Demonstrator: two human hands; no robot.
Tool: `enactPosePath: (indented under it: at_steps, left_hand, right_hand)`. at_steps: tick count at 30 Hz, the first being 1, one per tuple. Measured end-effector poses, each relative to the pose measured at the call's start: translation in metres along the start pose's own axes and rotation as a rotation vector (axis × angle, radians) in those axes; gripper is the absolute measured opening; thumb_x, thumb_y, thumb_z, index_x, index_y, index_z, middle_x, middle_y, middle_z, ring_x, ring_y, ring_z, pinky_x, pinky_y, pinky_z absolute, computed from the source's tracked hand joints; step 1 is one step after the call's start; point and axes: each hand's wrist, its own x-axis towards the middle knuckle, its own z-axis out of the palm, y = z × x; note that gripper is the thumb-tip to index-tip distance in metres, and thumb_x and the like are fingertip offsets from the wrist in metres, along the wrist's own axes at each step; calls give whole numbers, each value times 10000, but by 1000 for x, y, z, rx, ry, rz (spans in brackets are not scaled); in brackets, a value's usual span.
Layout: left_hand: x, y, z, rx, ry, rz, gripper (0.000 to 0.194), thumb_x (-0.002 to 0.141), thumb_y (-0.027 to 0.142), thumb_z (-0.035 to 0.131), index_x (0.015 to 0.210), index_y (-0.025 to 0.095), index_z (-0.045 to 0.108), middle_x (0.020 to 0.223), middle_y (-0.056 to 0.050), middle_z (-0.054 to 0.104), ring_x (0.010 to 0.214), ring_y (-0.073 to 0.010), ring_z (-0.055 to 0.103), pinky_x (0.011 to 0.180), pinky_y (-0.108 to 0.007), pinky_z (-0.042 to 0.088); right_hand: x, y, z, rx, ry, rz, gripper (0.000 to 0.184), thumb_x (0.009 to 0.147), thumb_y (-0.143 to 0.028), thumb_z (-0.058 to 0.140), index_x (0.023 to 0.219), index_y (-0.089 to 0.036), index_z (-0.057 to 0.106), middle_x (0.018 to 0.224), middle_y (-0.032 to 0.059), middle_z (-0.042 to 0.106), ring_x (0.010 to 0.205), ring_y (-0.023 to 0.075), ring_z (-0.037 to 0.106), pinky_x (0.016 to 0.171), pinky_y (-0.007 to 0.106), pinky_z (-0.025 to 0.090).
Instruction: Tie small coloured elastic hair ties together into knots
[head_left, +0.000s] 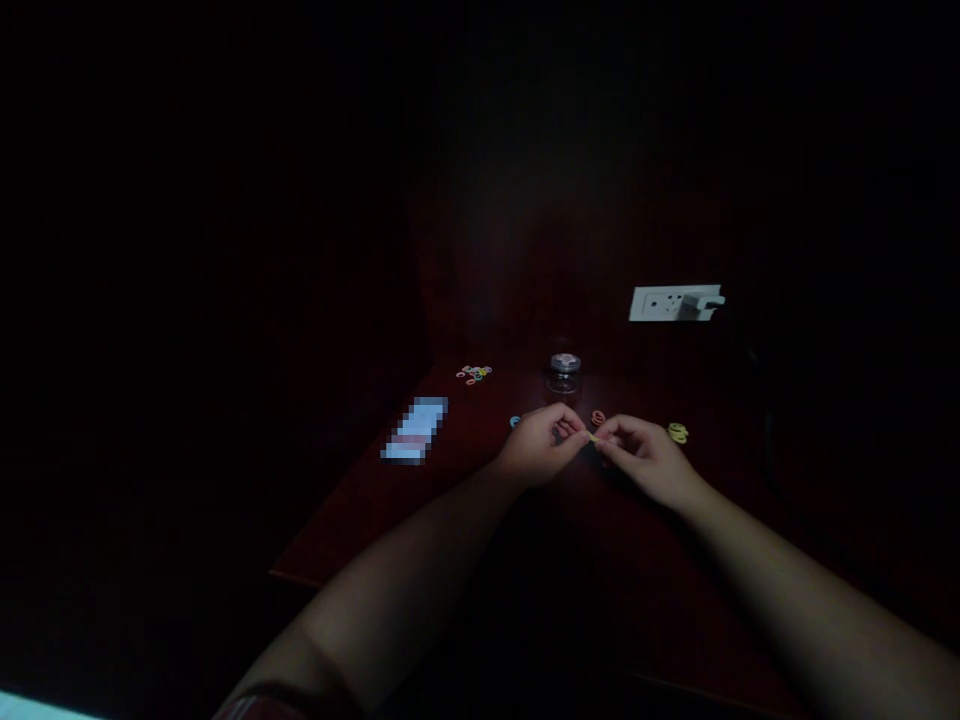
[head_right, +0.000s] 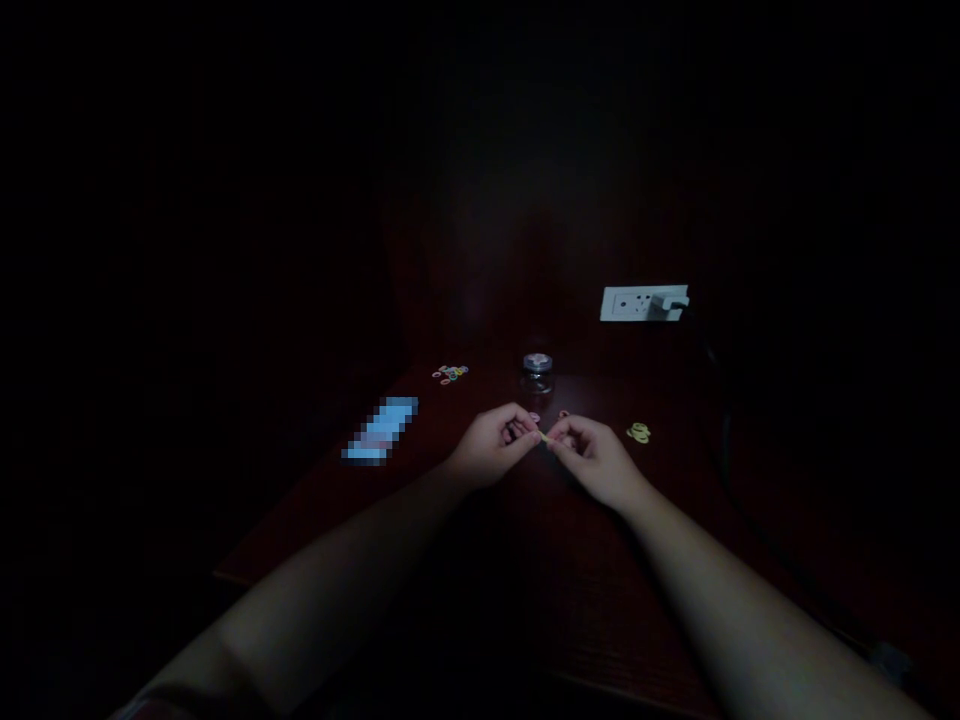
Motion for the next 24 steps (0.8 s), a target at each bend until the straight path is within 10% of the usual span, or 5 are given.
enactPosePath:
  at_steps: [24]
  left_hand:
    - [0,-3,5,-68,-28,-69,231,750,350,653,736,145,547,681,1,563,594,-83,474,547,-203,389]
  right_hand:
    - [-2,-2,-2,-49,18,-39,261,781,-444,631,746,-187,604,576,-4,533,523,131,461,510,262,391]
